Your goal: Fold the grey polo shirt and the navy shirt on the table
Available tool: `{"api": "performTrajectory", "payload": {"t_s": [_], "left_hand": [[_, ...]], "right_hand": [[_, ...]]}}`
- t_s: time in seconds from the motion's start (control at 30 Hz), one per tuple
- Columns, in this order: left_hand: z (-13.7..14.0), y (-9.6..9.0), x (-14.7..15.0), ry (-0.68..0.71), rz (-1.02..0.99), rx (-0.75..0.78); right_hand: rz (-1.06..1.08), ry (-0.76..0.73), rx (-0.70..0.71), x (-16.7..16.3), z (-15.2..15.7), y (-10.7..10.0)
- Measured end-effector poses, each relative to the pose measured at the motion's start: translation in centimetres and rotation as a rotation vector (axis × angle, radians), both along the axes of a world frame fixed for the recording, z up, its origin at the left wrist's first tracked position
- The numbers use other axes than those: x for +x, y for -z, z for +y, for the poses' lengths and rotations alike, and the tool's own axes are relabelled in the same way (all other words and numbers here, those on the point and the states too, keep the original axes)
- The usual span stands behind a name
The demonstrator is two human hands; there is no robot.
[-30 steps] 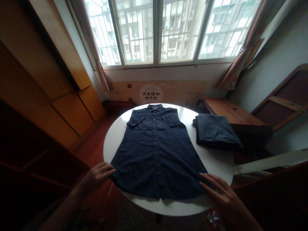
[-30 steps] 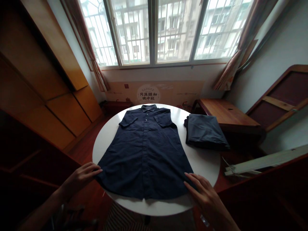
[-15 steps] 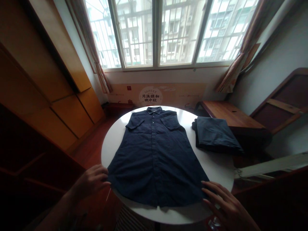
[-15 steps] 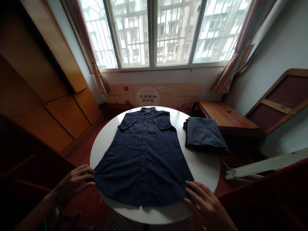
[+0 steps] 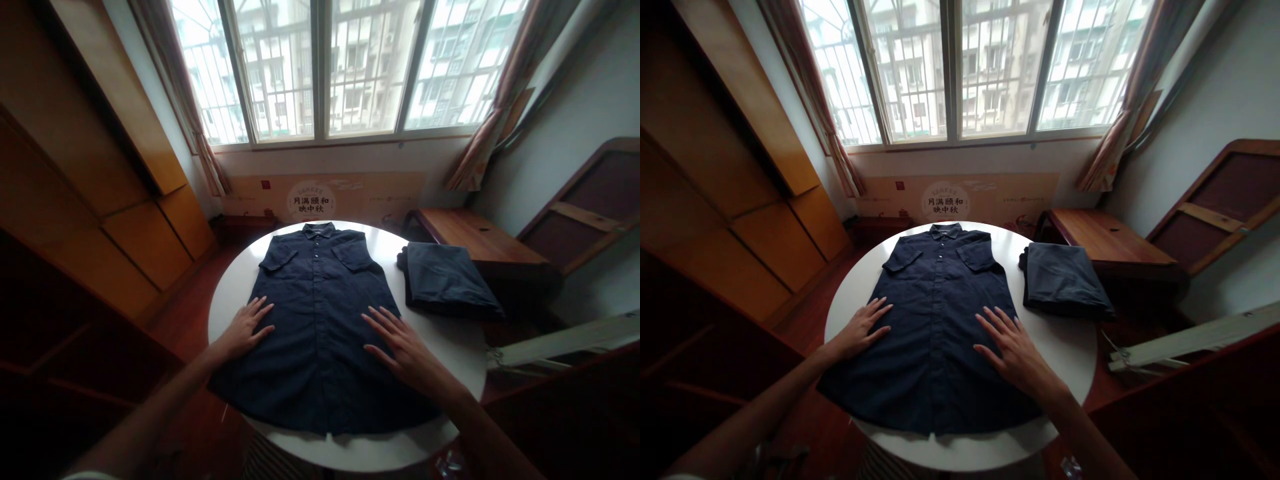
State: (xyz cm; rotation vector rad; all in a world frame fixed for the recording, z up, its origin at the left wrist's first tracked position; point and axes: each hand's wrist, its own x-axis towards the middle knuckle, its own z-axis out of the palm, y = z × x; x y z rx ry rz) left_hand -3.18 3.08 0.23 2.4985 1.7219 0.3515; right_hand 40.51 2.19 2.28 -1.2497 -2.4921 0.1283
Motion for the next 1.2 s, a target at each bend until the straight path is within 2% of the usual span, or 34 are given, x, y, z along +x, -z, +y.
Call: {"api": "performTrajectory", "payload": {"t_s": [0.1,0.2,0.43,0.57,0.7,0.83,1.07,1.2], "left_hand": [[-0.6,1.3,-0.2,-0.015,0.078,-0.027],[-0.9,1.6,-0.4,-0.014,0.095,-0.031],[-1.0,1.8,-0.4,-0.015,0.147,0.028],[-1.9,2.1,-0.4,-0.034,0.171,0.051],[-3.4,1.8,0.2,-0.195,0.222,0.069],[-4.4,1.2,1.3,-0.36,0.302,0.116],[-4.2,2.0,1.3,-0.355,0.289,0.203],[-4.2,2.3,1.1,-0.343,0.276,0.198]], "right_hand": [[-0.119,0.061,-0.012,0.6,-0.1,2.9],[-0.121,0.071,0.016,1.2,-0.6,4.0],[-0.117,0.092,0.014,1.1,-0.7,3.7],[-0.129,0.161,0.01,0.9,-0.8,4.0],[-0.141,0.229,0.006,0.8,-0.9,4.2],[-0.136,0.232,0.032,0.9,-0.9,4.3],[-0.124,0.218,0.043,1.0,-0.8,4.4],[-0.11,0.215,0.054,1.1,-0.7,4.5]]}}
